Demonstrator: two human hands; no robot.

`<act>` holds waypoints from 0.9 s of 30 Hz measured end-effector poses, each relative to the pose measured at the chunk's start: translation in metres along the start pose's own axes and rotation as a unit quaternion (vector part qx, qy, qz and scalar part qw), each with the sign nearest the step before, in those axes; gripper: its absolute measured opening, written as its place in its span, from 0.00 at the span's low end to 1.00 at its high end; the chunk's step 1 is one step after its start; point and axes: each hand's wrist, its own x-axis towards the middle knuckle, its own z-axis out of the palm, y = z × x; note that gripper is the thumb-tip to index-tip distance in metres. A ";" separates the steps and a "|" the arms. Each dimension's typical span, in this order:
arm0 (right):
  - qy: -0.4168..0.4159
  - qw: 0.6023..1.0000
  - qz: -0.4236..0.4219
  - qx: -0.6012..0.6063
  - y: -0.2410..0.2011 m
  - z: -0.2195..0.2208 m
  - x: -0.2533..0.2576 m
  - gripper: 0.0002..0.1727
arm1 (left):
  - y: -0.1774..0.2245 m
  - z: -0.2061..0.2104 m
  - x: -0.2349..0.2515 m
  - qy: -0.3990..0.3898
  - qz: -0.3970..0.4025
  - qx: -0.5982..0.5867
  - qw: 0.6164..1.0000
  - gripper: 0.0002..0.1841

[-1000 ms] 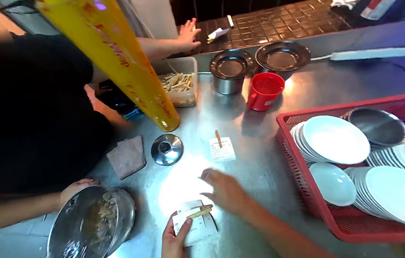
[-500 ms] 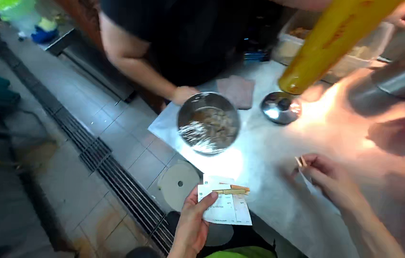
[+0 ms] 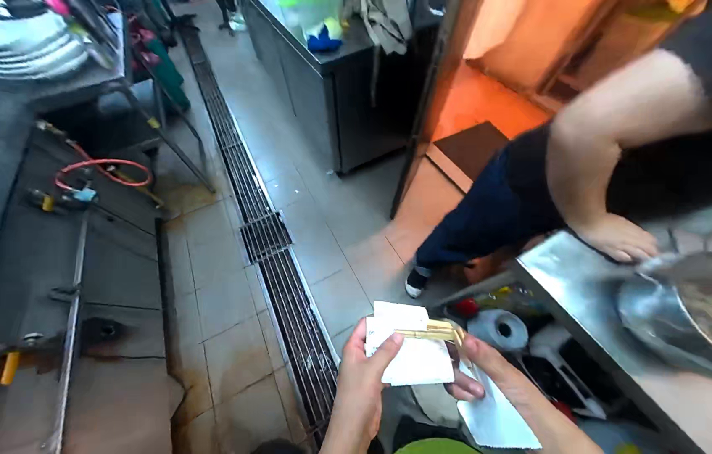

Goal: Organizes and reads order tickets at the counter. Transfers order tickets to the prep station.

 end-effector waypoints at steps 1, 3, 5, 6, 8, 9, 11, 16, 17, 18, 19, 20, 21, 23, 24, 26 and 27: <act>0.014 0.999 -0.011 -0.040 -0.007 0.014 0.017 0.23 | 0.015 -0.008 0.011 -0.002 0.009 -0.004 1.000 0.19; 0.102 0.983 -0.030 -0.150 -0.021 0.043 0.055 0.31 | 0.043 -0.018 0.037 -0.014 0.018 -0.009 1.000 0.18; 0.178 0.953 -0.066 -0.235 -0.029 0.066 0.097 0.40 | 0.067 -0.027 0.065 -0.028 0.023 -0.007 0.999 0.19; 0.204 0.940 -0.086 -0.262 -0.032 0.074 0.120 0.42 | 0.079 -0.031 0.080 -0.032 0.023 -0.005 0.999 0.19; 0.230 0.923 -0.122 -0.284 -0.036 0.085 0.169 0.38 | 0.108 -0.043 0.111 -0.036 0.013 -0.004 0.999 0.18; 0.236 0.918 -0.132 -0.289 -0.039 0.089 0.196 0.35 | 0.126 -0.051 0.127 -0.037 0.002 -0.005 0.999 0.18; 0.233 0.919 -0.141 -0.285 -0.047 0.096 0.256 0.31 | 0.165 -0.070 0.166 -0.036 -0.028 -0.014 0.999 0.20; 0.172 0.924 -0.176 -0.291 -0.087 0.126 0.413 0.30 | 0.271 -0.120 0.285 -0.062 -0.056 -0.046 0.995 0.19; 0.154 0.924 -0.183 -0.298 -0.101 0.135 0.446 0.30 | 0.295 -0.126 0.310 -0.067 -0.045 -0.051 0.995 0.18; 0.137 0.924 -0.184 -0.307 -0.117 0.144 0.478 0.29 | 0.318 -0.133 0.333 -0.069 -0.034 -0.058 0.995 0.17; 0.122 0.923 -0.178 -0.318 -0.132 0.154 0.508 0.29 | 0.340 -0.138 0.354 -0.066 -0.026 -0.062 0.996 0.16; 0.112 0.920 -0.169 -0.334 -0.147 0.164 0.537 0.29 | 0.362 -0.144 0.375 -0.062 -0.019 -0.063 0.996 0.16; 0.105 0.916 -0.161 -0.351 -0.162 0.174 0.566 0.29 | 0.384 -0.149 0.394 -0.056 -0.009 -0.064 0.996 0.16; 0.085 0.912 -0.151 -0.371 -0.187 0.193 0.625 0.28 | 0.424 -0.162 0.434 -0.036 0.013 -0.068 0.997 0.16; 0.075 0.911 -0.149 -0.376 -0.198 0.201 0.657 0.28 | 0.443 -0.168 0.457 -0.021 0.023 -0.068 0.997 0.15; 0.047 0.911 -0.148 -0.382 -0.217 0.215 0.727 0.28 | 0.477 -0.185 0.507 0.006 0.041 -0.072 0.997 0.15; 0.030 0.910 -0.146 -0.386 -0.225 0.220 0.766 0.27 | 0.494 -0.195 0.536 0.019 0.047 -0.075 0.996 0.15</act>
